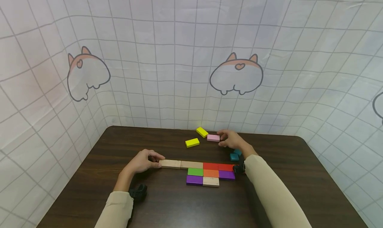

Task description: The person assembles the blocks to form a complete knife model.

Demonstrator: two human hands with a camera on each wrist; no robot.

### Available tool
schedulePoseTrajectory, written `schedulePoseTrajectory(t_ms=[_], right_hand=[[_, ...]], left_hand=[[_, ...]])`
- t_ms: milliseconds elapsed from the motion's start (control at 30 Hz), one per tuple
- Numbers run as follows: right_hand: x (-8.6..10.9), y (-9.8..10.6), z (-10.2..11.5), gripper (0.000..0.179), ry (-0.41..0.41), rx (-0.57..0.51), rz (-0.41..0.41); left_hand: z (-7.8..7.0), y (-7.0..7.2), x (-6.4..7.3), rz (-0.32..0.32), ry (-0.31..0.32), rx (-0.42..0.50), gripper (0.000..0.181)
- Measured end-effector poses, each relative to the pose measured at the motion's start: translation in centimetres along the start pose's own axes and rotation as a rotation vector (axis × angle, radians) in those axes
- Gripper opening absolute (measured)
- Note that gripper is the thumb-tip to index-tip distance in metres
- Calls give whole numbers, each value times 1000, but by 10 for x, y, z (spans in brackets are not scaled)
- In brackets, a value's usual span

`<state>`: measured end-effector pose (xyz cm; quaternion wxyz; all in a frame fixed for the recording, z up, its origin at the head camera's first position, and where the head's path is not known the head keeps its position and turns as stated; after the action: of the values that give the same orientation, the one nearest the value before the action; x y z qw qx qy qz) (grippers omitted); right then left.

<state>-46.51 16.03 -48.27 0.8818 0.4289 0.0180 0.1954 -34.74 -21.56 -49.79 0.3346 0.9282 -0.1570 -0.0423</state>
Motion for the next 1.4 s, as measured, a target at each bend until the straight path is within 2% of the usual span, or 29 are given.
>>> schedulePoseTrajectory(t_ms=[233, 567, 800, 1033, 1400], right_hand=[[-10, -4, 1, 51, 14, 26, -6], [-16, -6, 2, 33, -29, 40, -36], [-11, -8, 6, 34, 17, 49, -9], [-4, -11, 8, 30, 14, 80, 28], [14, -10, 17, 31, 63, 105, 24]], left_hand=[[1, -1, 0, -3, 0, -4, 23], [2, 0, -1, -5, -2, -1, 22], [1, 0, -2, -3, -4, 3, 22], [0, 0, -1, -5, -1, 8, 23], [1, 0, -1, -4, -2, 5, 24]])
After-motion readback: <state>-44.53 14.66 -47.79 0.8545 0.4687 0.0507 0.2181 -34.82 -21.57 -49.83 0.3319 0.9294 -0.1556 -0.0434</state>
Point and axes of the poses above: each hand's wrist, its own x-axis away from the middle knuckle, its own y-axis out of the back of the hand, z = x × y, the point moved 6 cm from there along -x, towards the middle knuckle, and after that the axes turned 1 degree about x, right-handed, at the moved point
